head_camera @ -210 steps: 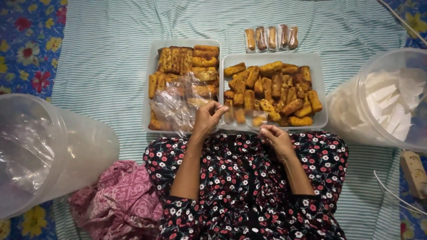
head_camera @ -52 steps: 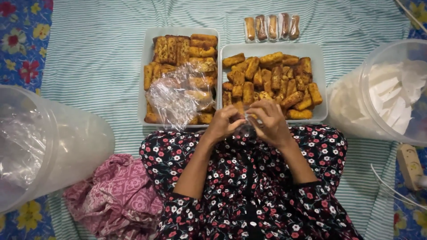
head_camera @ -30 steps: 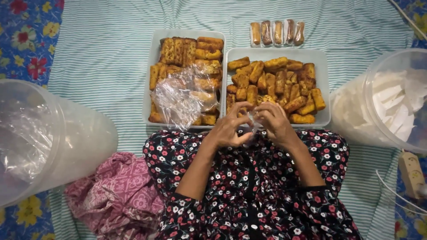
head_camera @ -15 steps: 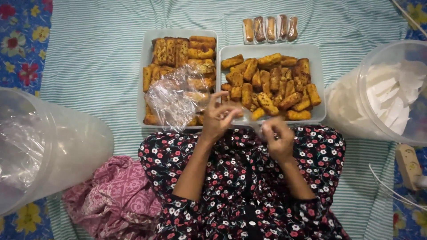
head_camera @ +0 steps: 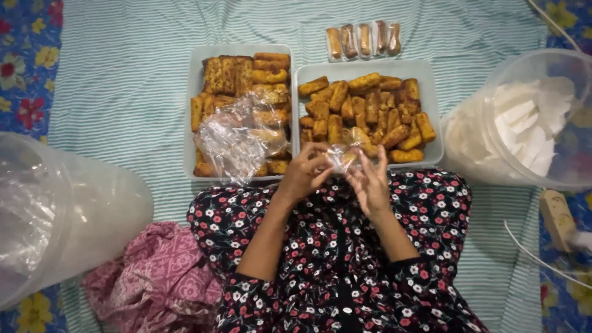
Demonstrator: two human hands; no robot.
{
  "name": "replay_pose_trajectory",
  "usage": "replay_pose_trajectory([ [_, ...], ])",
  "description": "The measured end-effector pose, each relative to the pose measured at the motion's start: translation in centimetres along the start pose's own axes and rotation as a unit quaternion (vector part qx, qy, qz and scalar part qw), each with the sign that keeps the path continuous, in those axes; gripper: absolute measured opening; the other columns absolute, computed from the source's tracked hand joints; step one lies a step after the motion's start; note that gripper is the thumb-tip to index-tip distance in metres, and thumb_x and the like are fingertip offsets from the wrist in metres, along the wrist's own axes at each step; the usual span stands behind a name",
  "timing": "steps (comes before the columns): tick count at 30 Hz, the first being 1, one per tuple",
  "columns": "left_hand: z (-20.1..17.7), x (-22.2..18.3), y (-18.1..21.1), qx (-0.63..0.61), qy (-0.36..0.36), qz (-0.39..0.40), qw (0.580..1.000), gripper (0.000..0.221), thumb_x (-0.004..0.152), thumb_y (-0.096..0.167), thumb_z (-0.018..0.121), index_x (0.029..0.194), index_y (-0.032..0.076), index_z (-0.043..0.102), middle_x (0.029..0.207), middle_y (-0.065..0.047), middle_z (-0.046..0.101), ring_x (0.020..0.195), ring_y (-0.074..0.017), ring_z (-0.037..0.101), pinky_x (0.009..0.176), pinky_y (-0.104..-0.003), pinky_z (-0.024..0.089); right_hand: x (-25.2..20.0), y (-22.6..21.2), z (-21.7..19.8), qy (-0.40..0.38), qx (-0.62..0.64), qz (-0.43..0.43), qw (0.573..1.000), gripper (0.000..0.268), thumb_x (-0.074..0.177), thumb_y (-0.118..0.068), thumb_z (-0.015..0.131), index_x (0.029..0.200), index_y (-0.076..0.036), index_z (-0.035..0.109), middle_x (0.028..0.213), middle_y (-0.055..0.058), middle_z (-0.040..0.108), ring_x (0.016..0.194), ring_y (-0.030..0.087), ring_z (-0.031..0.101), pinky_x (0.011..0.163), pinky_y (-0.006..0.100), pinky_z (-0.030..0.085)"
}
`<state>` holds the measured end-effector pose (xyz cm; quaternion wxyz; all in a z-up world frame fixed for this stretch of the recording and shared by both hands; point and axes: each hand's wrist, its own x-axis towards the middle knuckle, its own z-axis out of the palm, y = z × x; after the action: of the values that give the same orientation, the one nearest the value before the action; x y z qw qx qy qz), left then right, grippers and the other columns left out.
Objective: Manually placing individual pieces of fried food into small plastic bags for retail.
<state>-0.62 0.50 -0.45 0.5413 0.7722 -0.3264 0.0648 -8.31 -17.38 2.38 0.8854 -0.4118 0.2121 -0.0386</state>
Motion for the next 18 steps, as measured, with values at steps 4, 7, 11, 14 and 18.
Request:
replay_pose_trajectory([
  [4, -1.5, 0.5, 1.3, 0.086, -0.045, -0.008, 0.995, 0.024, 0.078, -0.003, 0.077, 0.094, 0.012, 0.068, 0.109, -0.009, 0.063, 0.1, -0.037, 0.07, 0.083, -0.044, 0.059, 1.3, -1.7, -4.0, 0.026, -0.158, -0.114, 0.98, 0.068, 0.1, -0.012, 0.063, 0.158, -0.015, 0.027, 0.149, 0.014, 0.048, 0.126, 0.026, 0.06, 0.103, 0.038, 0.053],
  [7, -3.9, 2.4, 4.3, 0.074, 0.023, -0.007, 0.997, 0.025, 0.081, -0.008, 0.074, 0.094, 0.01, 0.064, 0.106, -0.01, 0.065, 0.098, -0.0361, 0.07, 0.082, -0.043, 0.058, 1.3, -5.2, -5.9, 0.026, -0.255, -0.171, 0.951, 0.042, 0.1, -0.013, 0.064, 0.14, -0.007, 0.055, 0.133, 0.014, 0.061, 0.116, 0.026, 0.065, 0.095, 0.037, 0.057],
  [11, -5.6, 2.1, 2.3, 0.035, 0.189, -0.066, 0.979, 0.02, 0.09, -0.004, 0.076, 0.101, 0.008, 0.065, 0.1, -0.011, 0.069, 0.094, -0.0303, 0.071, 0.079, -0.038, 0.059, -0.2, -13.2, -6.4, 0.038, -0.392, -0.297, 0.87, 0.02, 0.102, 0.0, 0.062, 0.121, 0.0, 0.069, 0.099, 0.015, 0.074, 0.089, 0.023, 0.074, 0.08, 0.036, 0.061],
  [14, -8.3, 1.1, 0.5, 0.064, 0.205, -0.119, 0.969, 0.029, 0.087, -0.011, 0.071, 0.11, 0.005, 0.065, 0.105, -0.015, 0.067, 0.099, -0.034, 0.07, 0.084, -0.041, 0.058, -0.4, -19.0, -9.0, 0.089, -0.461, -0.334, 0.817, 0.014, 0.109, -0.004, 0.061, 0.12, -0.004, 0.069, 0.1, 0.014, 0.073, 0.09, 0.023, 0.073, 0.08, 0.033, 0.06],
  [18, -10.3, -0.9, -3.0, 0.227, 0.205, -0.077, 0.949, 0.039, 0.075, -0.013, 0.058, 0.104, 0.01, 0.07, 0.105, -0.009, 0.065, 0.101, -0.0323, 0.066, 0.089, -0.041, 0.056, 2.8, -24.6, -15.3, 0.138, -0.579, -0.383, 0.706, 0.01, 0.111, -0.004, 0.068, 0.119, -0.008, 0.073, 0.1, 0.01, 0.075, 0.087, 0.022, 0.075, 0.067, 0.03, 0.057],
])
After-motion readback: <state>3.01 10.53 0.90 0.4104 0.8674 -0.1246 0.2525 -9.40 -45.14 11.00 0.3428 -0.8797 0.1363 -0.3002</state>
